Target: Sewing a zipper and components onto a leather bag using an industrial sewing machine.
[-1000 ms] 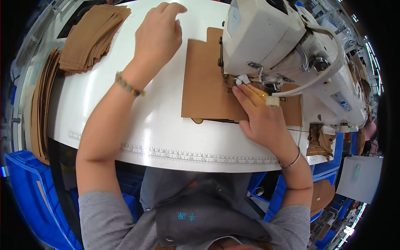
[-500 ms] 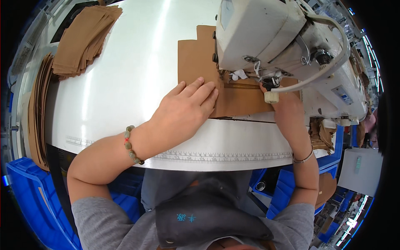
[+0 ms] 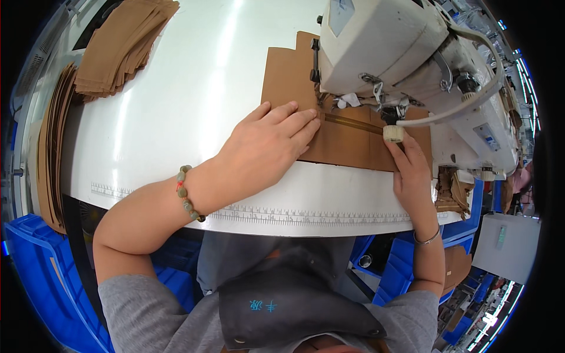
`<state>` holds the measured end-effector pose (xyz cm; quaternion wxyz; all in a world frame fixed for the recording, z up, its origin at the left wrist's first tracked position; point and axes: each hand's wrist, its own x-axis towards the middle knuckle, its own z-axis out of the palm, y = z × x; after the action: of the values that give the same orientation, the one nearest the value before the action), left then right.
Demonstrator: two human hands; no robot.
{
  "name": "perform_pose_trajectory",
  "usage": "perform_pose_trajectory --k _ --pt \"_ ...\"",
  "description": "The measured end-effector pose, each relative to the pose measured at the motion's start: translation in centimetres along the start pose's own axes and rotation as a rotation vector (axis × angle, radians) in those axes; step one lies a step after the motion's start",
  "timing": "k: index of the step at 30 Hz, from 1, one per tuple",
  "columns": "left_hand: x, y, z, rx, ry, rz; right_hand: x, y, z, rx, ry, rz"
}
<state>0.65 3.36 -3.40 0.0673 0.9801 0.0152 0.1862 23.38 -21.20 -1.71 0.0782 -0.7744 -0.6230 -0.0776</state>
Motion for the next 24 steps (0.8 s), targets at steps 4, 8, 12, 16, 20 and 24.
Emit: perform_pose_trajectory --k 4,8,12,16,20,24 --pt "-0.1 0.1 0.0 -0.021 0.023 0.001 -0.1 0.2 -1.3 -0.035 -0.042 -0.001" --pt "-0.1 0.1 0.1 -0.049 0.044 -0.002 -3.4 4.3 -6.6 -0.05 0.131 -0.013" --pt "0.0 0.0 0.4 -0.062 0.063 -0.016 -8.0 19.0 -15.0 -0.151 1.013 0.425" --pt "0.0 -0.1 0.6 -0.063 0.082 -0.016 -12.7 37.9 -23.4 -1.143 0.16 0.659" --pt "0.0 -0.1 0.7 -0.075 0.083 -0.019 -18.1 46.9 -20.8 -0.278 0.36 0.885" --pt "0.0 -0.2 1.1 -0.08 0.12 -0.033 -22.0 43.2 -12.5 0.015 0.774 0.843"
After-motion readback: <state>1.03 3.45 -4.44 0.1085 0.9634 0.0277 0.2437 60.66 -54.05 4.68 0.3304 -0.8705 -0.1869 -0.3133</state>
